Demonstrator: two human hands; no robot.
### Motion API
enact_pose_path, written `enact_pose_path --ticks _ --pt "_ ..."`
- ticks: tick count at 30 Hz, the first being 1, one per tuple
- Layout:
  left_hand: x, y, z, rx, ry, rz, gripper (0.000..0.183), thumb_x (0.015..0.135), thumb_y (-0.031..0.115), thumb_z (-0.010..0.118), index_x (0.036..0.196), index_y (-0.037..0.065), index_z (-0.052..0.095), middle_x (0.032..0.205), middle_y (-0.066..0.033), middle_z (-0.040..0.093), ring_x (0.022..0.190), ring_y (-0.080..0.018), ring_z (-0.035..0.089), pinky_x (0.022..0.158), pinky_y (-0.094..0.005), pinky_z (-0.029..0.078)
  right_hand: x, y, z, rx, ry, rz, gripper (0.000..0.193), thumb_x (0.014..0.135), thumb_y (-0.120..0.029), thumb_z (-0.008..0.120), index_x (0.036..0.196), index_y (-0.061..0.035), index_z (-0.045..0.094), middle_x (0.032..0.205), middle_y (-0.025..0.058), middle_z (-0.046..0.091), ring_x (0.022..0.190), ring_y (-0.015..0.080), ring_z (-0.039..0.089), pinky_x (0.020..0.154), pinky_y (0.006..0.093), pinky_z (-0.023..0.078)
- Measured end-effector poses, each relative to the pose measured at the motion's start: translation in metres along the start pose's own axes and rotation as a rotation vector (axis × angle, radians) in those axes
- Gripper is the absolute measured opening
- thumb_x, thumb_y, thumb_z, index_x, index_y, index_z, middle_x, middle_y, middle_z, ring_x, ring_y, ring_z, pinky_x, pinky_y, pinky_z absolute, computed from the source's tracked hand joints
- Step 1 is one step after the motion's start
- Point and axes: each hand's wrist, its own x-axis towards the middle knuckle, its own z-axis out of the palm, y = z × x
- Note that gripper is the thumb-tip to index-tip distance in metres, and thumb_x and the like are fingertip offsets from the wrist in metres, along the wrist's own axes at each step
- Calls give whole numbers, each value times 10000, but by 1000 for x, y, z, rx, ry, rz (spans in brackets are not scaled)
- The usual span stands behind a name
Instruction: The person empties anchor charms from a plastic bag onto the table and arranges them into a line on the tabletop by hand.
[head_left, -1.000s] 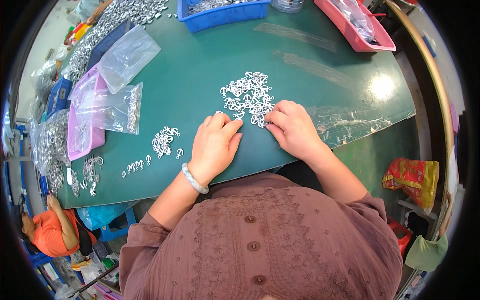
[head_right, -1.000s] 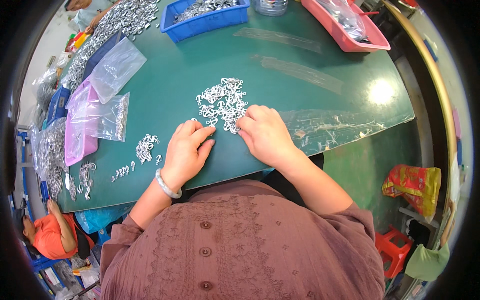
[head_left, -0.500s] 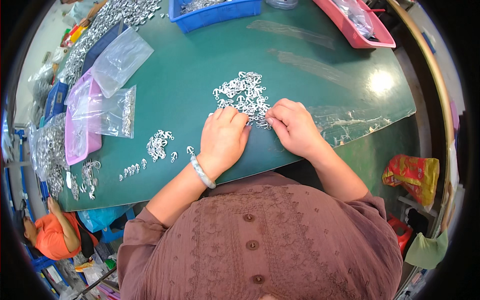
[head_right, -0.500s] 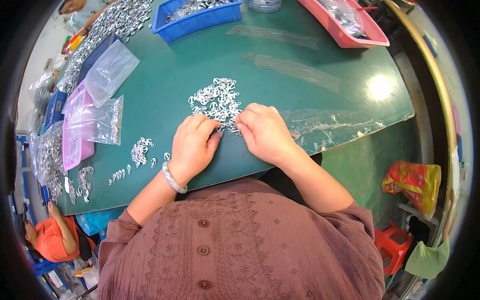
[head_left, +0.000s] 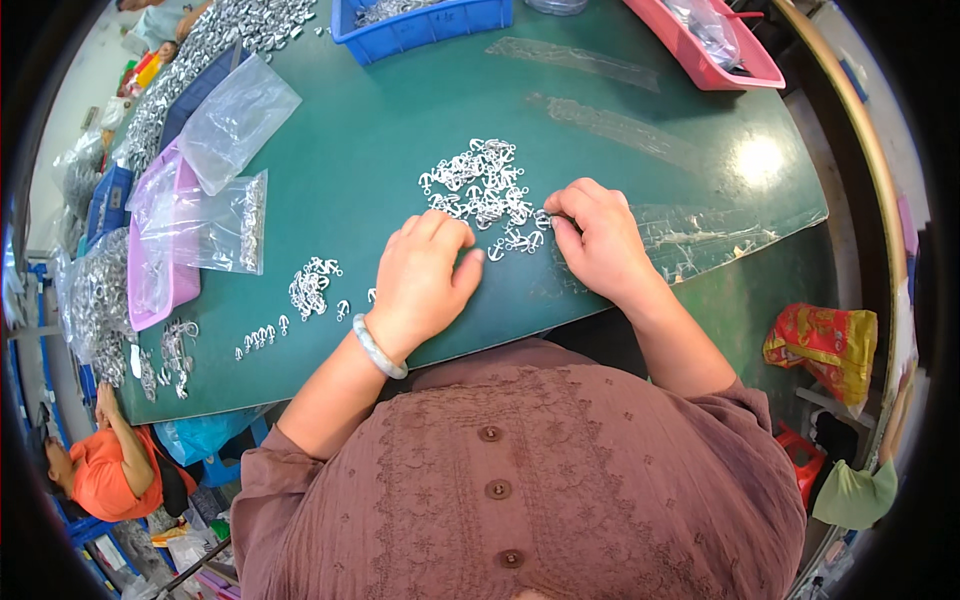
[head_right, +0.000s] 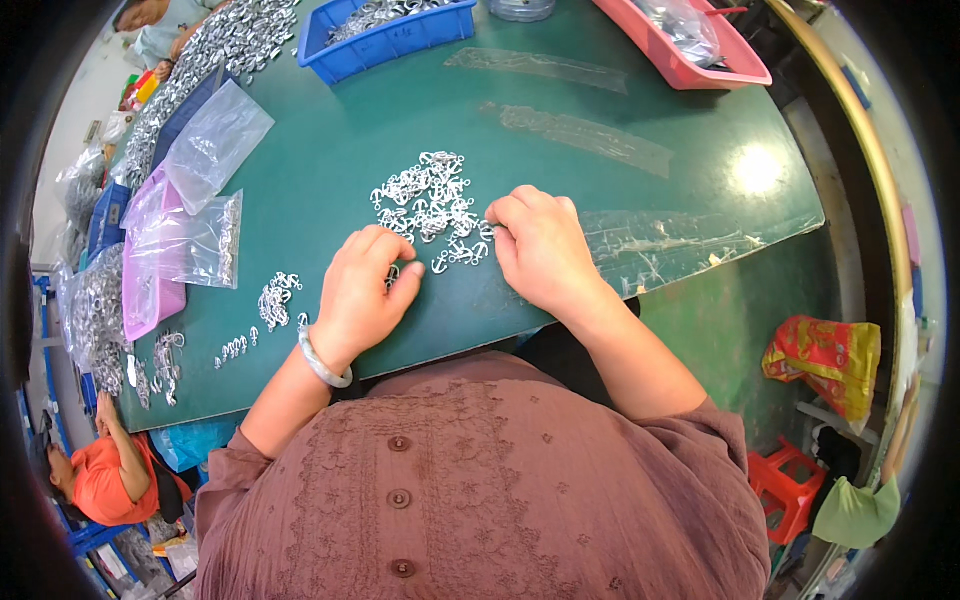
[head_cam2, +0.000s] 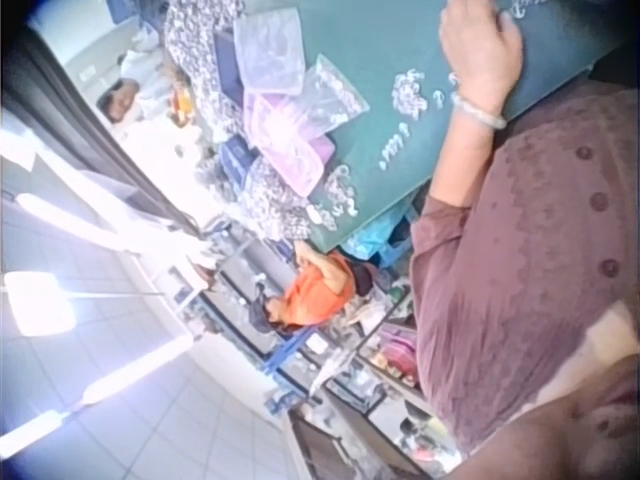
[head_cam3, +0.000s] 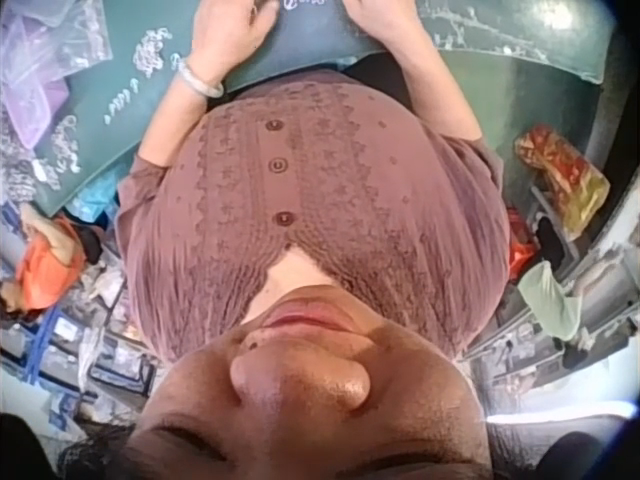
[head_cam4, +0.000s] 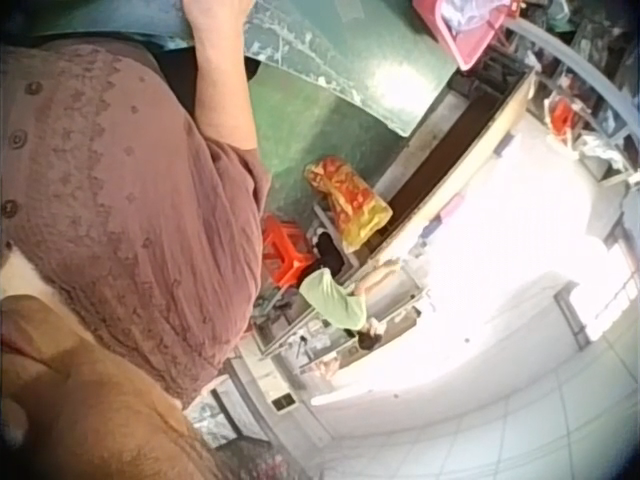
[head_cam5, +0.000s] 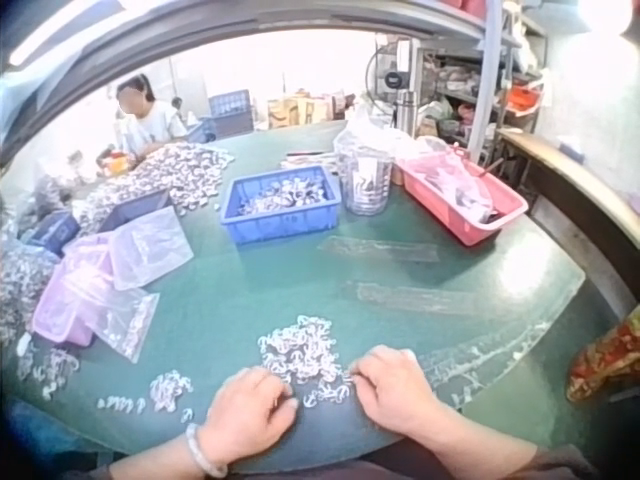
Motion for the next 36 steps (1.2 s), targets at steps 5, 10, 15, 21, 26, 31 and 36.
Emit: enact_pose_path --ticks 5,10,15,21,26,31,36 --pt "0 7 8 33 -58 31 143 681 120 655 784 57 579 767 -67 510 719 -254 497 641 -350 411 0 -6 3 12 4 -25 87 724 -43 558 802 -68 585 792 65 532 760 262 523 671 361 370" --pt "-2 4 10 34 -26 97 94 690 81 626 766 53 578 748 -71 501 720 -255 496 643 -347 408 11 -12 13 0 -83 -209 64 702 -60 578 762 -75 591 781 62 506 790 237 505 692 353 363" --pt "-7 1 2 20 -38 42 66 698 48 597 761 42 575 731 -82 500 717 -275 493 642 -347 410 26 -14 17 -86 -199 -270 63 680 -45 592 740 -64 590 777 65 506 784 248 503 688 353 371" --pt "-18 -4 -11 -422 -75 -372 51 804 -14 504 768 1 535 871 -71 584 701 -85 553 584 -230 454 43 -15 0 295 -305 -91 46 716 -16 568 751 -22 539 747 64 494 705 180 502 612 302 403" --pt "-21 -13 -14 -1073 -48 -603 43 832 -9 478 789 -11 478 939 -146 569 732 -152 582 665 -249 501 56 -20 -9 287 -429 28 33 732 -12 526 761 -11 512 690 128 534 595 278 507 561 319 422" --pt "-15 -16 -22 -1317 -81 -734 101 820 -22 473 915 0 501 934 -128 569 769 -155 580 656 -249 486 55 -15 -2 288 -304 -124 74 715 23 528 781 -10 519 704 138 532 630 288 529 586 336 430" --pt "-10 -19 -18 -1458 -47 -757 230 828 24 488 1057 -2 492 923 -79 569 786 -131 560 691 -238 457 58 -20 10 975 -225 358 83 750 58 534 818 10 530 767 63 584 700 151 587 629 251 465"
